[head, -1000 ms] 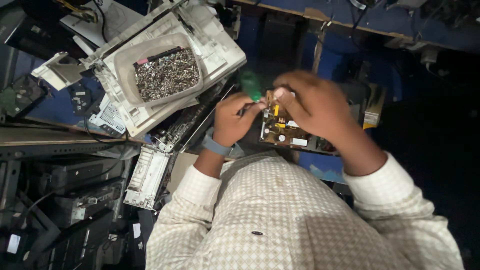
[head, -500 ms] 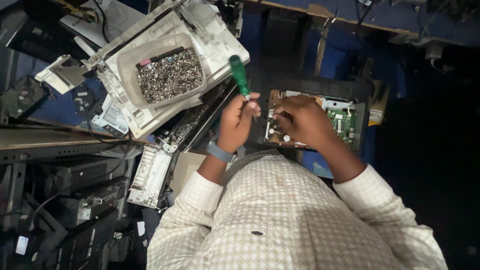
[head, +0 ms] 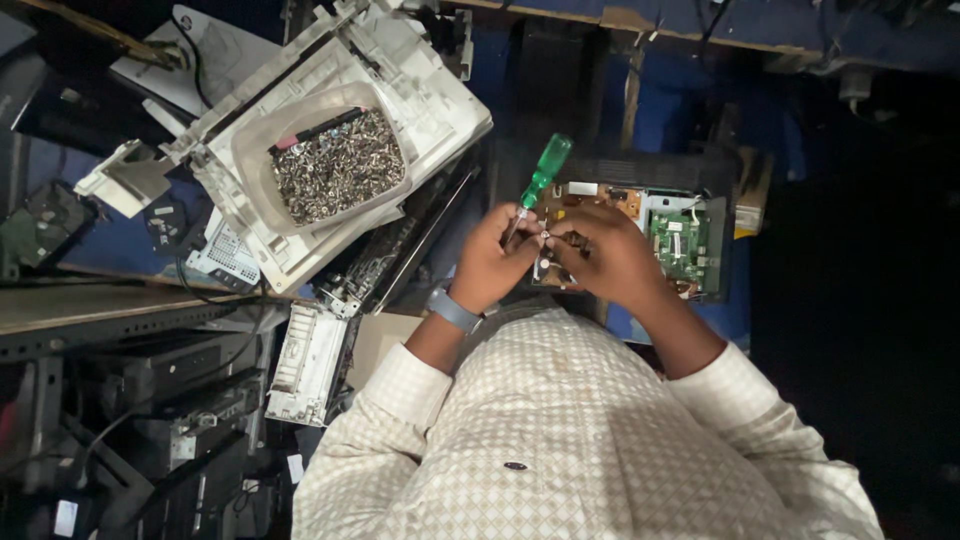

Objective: The person uses a screwdriver to remove screws from a circuit board inside an open electronic device. They repeatedly select screws from a container, tighten or loosen them on the board, and place the screws back into the container.

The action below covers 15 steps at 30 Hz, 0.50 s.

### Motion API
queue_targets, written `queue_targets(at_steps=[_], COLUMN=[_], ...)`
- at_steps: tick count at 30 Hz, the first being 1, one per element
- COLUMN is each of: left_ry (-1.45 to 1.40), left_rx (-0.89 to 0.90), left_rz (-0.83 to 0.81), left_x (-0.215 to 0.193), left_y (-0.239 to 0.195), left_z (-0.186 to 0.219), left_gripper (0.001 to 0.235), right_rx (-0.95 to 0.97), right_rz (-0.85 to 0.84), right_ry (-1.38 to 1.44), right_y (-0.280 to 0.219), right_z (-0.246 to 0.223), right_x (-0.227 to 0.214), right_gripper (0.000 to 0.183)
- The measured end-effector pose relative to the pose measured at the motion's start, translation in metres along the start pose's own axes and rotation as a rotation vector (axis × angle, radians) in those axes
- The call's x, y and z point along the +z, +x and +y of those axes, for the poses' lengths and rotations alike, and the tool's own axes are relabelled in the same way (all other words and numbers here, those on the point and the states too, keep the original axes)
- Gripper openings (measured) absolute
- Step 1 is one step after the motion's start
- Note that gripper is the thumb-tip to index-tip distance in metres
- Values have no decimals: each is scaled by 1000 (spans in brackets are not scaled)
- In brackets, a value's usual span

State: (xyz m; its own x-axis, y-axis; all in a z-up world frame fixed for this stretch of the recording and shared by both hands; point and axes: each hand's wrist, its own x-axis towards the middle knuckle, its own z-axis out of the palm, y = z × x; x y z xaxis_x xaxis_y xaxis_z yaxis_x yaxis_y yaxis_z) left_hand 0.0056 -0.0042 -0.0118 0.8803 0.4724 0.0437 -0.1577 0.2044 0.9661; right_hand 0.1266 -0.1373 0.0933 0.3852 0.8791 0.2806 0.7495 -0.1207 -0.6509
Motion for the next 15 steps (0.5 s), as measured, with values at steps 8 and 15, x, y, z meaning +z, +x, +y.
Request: queue_targets(at_steps=[8, 15], left_ry=[-145, -93], left_rx=[-122, -169], left_rz=[-25, 53], left_x=[-9, -7], left_y=[2, 3], left_z=[-11, -16], left_gripper=[38, 35], right_rx=[65, 92], right_rz=[32, 28], right_ry=[-87, -171], right_y=[2, -2], right_z=[-9, -8], right_x=[5, 11], right_gripper=[12, 12])
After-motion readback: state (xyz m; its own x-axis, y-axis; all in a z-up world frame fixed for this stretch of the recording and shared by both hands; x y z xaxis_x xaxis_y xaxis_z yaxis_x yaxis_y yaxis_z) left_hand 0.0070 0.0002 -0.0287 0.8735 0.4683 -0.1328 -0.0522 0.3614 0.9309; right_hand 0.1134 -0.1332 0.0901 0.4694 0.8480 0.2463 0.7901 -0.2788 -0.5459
